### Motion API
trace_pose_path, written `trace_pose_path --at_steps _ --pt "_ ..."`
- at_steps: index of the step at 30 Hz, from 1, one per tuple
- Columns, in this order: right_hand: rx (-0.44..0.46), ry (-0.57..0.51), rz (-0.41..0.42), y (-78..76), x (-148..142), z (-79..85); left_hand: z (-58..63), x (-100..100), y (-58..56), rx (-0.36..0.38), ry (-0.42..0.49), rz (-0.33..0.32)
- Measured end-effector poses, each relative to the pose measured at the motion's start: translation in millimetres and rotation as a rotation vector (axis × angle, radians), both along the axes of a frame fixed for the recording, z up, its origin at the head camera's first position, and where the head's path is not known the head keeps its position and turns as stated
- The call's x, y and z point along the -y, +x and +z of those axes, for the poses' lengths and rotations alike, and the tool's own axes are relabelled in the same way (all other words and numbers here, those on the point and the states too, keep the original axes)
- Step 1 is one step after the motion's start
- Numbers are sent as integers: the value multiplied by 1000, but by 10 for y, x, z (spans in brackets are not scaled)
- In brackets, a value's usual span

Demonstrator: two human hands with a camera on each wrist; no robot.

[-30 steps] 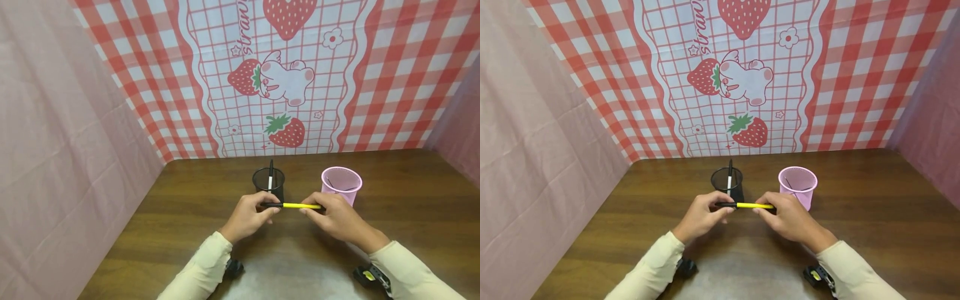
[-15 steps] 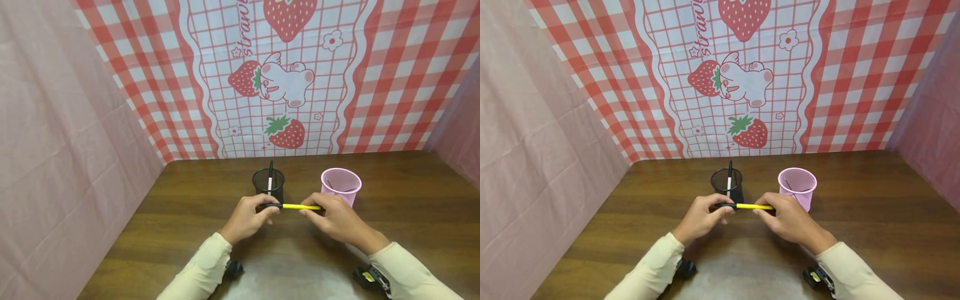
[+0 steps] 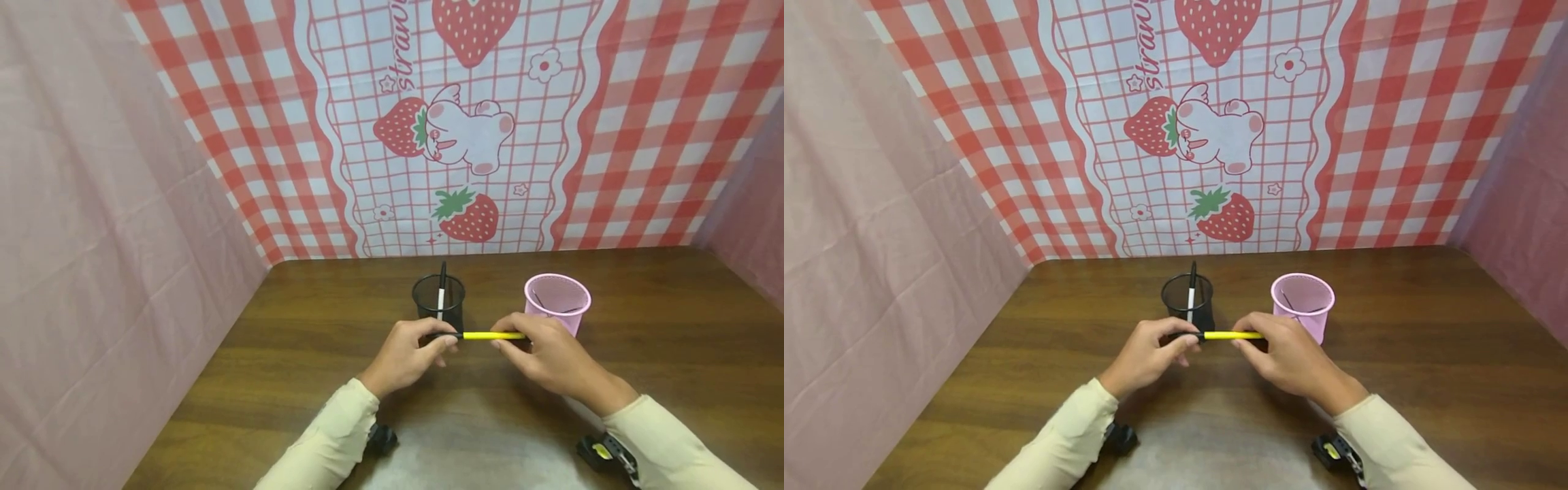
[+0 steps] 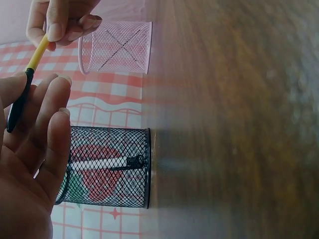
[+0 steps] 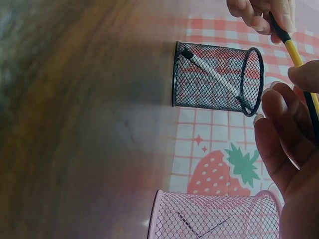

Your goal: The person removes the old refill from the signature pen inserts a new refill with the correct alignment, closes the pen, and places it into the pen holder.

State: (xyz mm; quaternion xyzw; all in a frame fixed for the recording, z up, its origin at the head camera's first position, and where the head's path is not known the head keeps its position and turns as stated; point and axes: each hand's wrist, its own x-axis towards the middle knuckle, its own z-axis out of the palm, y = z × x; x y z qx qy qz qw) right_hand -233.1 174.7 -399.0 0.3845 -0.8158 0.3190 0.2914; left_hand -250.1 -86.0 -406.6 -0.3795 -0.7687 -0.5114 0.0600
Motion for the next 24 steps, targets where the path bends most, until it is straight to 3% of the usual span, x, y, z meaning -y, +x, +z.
trace_pose_path --at_steps 14,24 --pt "-18 39 19 4 15 -33 -7 -7 12 -27 -14 -32" --pt "-33 19 49 -3 20 -14 13 -8 20 10 -29 -32"
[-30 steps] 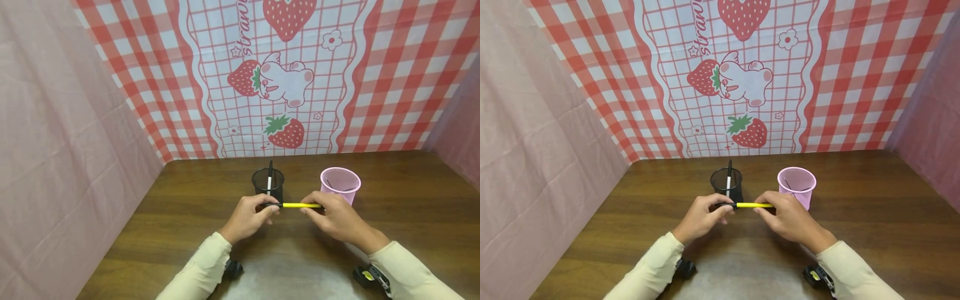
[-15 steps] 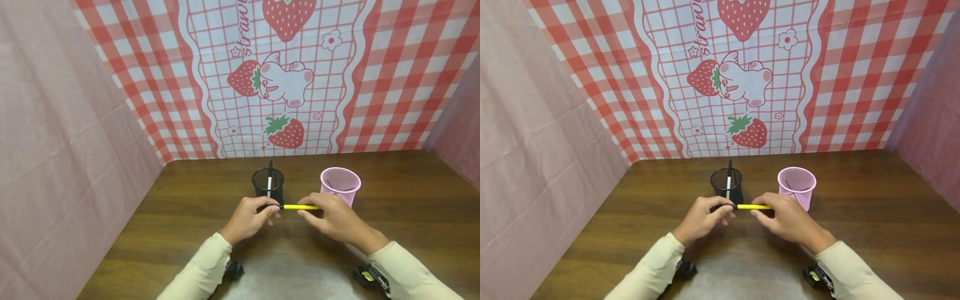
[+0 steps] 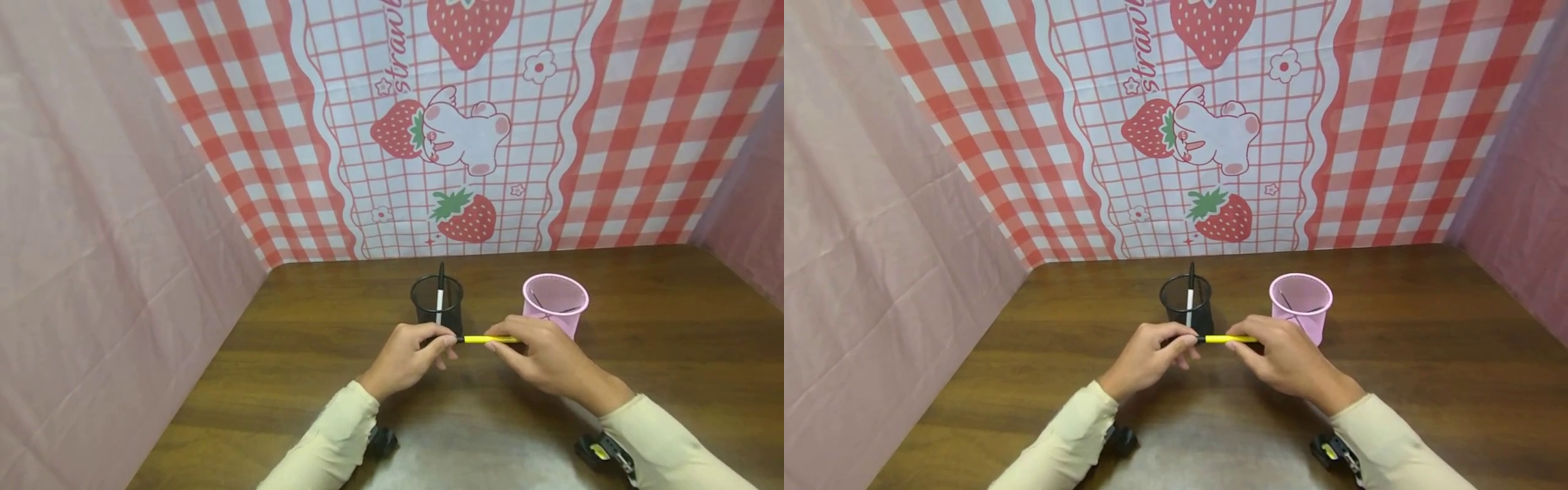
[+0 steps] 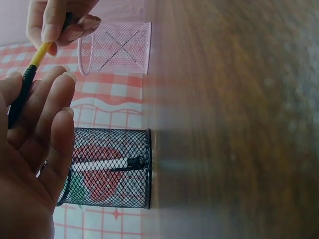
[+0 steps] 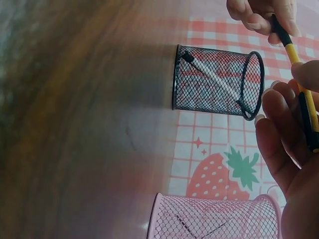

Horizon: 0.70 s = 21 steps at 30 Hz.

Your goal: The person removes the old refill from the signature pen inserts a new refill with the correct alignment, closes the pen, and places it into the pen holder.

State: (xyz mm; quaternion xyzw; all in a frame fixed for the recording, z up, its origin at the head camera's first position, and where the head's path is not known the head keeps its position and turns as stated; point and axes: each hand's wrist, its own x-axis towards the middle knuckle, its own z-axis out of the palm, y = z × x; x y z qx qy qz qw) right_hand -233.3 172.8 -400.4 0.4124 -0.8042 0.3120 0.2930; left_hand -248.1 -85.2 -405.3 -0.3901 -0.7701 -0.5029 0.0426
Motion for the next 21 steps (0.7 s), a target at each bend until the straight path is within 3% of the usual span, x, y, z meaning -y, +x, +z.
trace_pose_path --at_steps 12,16,21 --pt "4 -5 11 4 -27 10 18 -26 1 26 -65 32" --pt "2 -6 -1 3 -38 21 17 -37 2 34 -42 32" --pt "2 -3 -27 1 -54 48 22 -55 22 -73 3 70"
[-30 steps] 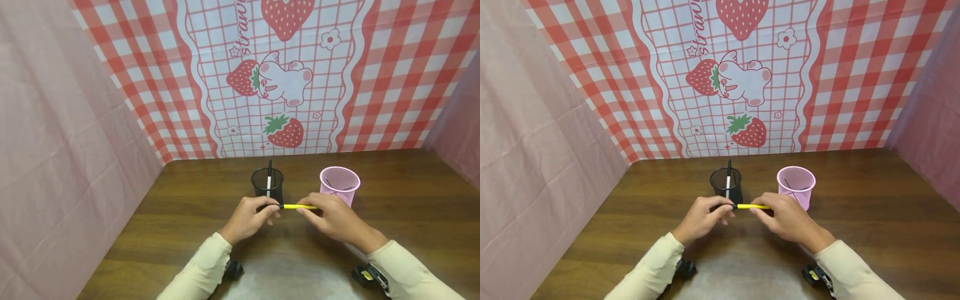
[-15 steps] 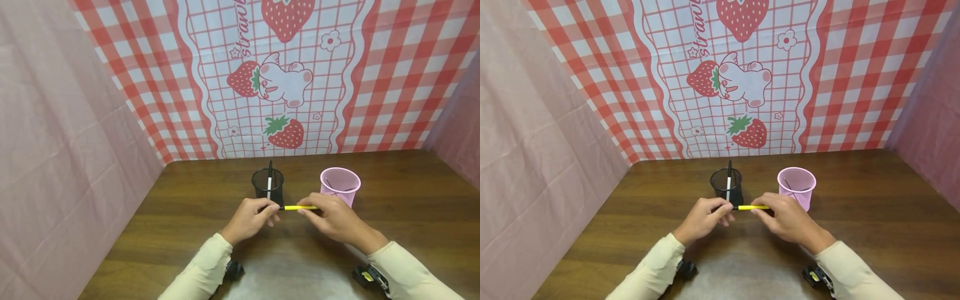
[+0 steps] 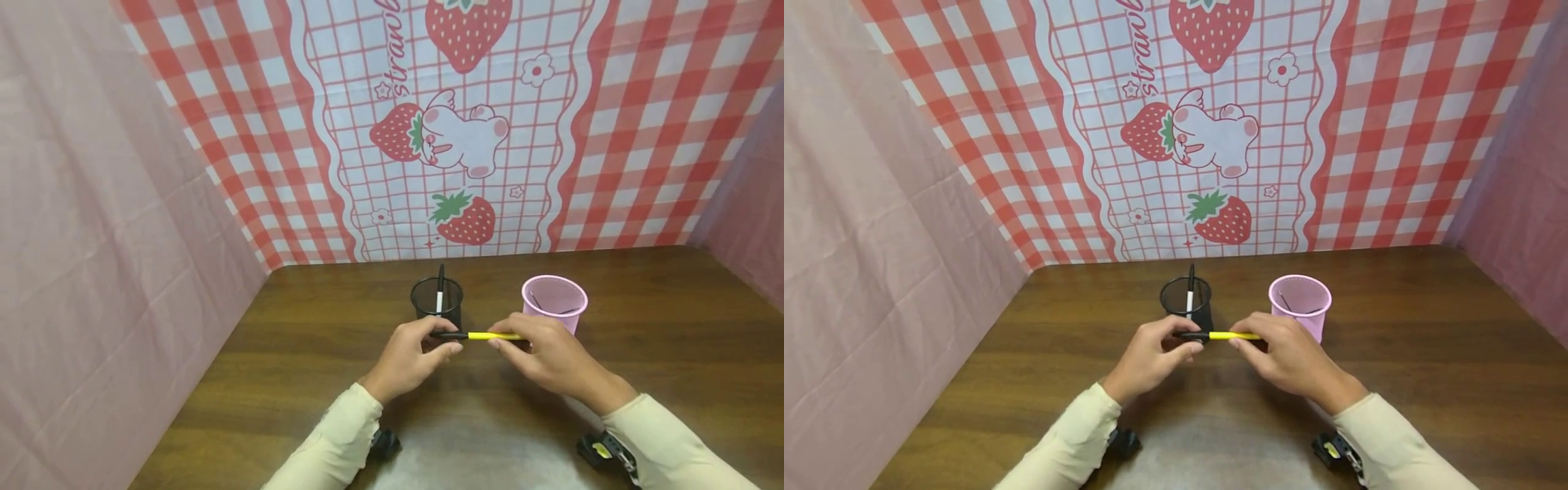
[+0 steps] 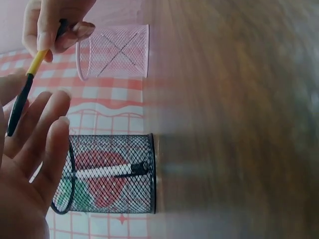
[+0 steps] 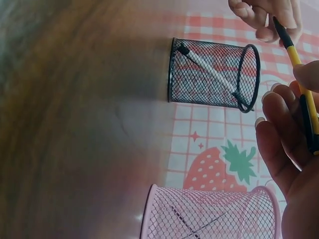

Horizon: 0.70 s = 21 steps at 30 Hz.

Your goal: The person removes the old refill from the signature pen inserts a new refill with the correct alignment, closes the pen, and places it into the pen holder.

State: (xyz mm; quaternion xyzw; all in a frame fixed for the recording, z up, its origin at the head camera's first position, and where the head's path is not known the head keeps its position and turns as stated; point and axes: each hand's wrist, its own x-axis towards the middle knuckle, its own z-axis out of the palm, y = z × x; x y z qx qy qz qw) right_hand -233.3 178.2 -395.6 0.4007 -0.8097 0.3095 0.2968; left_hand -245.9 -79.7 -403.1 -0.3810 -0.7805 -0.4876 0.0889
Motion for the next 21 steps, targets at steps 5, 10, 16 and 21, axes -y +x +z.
trace_pose_path --at_steps 5,10,16,21 --pt "-9 0 -4 -14 1 10 -10 -25 -3 -188 17 36" --pt "-7 -9 7 -27 8 28 -7 -68 -44 -358 38 54" --pt "9 -9 -4 -22 6 23 -7 -107 -70 -421 0 113" --pt "-2 3 -29 -11 6 -1 -17 -122 -88 -427 -16 148"
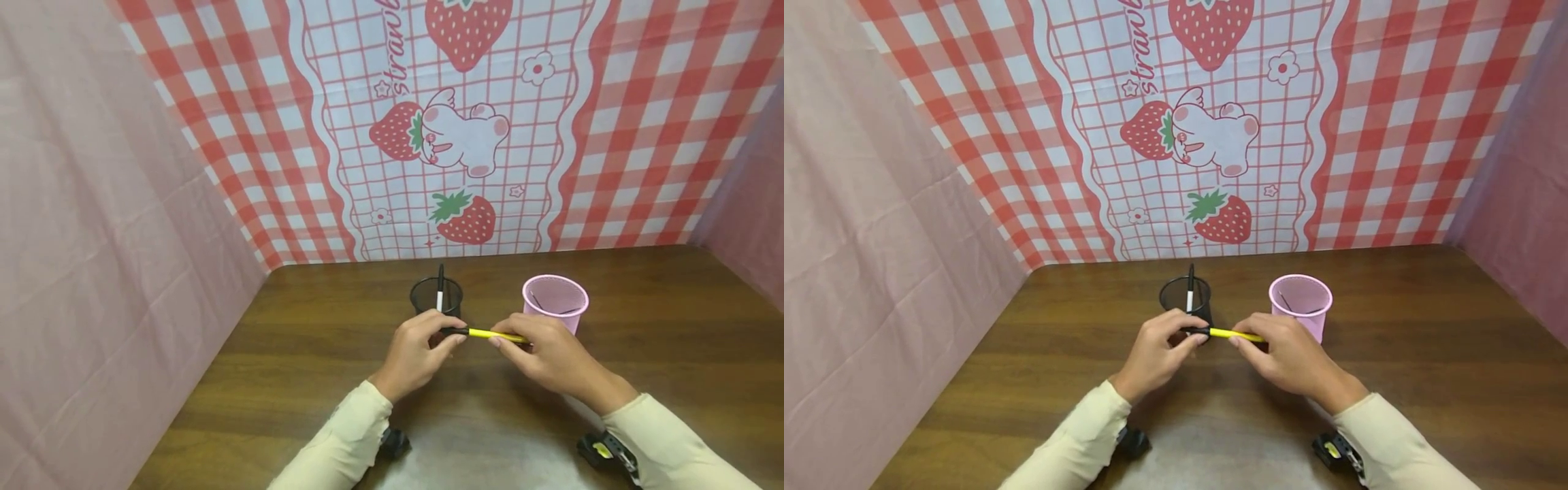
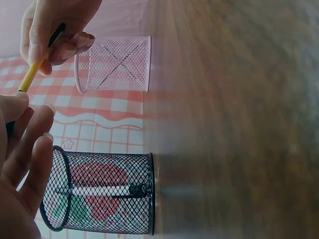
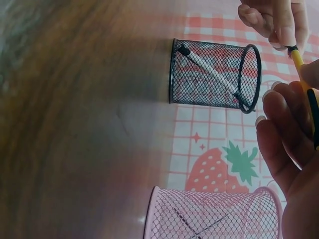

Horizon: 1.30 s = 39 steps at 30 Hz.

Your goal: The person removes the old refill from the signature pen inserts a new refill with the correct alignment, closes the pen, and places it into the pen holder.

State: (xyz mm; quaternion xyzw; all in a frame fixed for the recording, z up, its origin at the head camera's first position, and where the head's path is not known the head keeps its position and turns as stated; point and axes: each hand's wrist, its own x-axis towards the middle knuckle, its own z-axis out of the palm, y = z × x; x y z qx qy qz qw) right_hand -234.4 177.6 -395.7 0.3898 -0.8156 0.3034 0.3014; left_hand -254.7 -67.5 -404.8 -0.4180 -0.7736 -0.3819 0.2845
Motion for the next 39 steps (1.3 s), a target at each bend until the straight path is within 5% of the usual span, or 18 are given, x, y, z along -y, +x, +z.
trace_pose_path --at_steps 23,39 --pt "-32 17 -6 -25 -39 -34 42 3 -41 399 -41 -165" --pt "-28 15 16 -20 -51 -37 28 3 -46 480 5 -231"
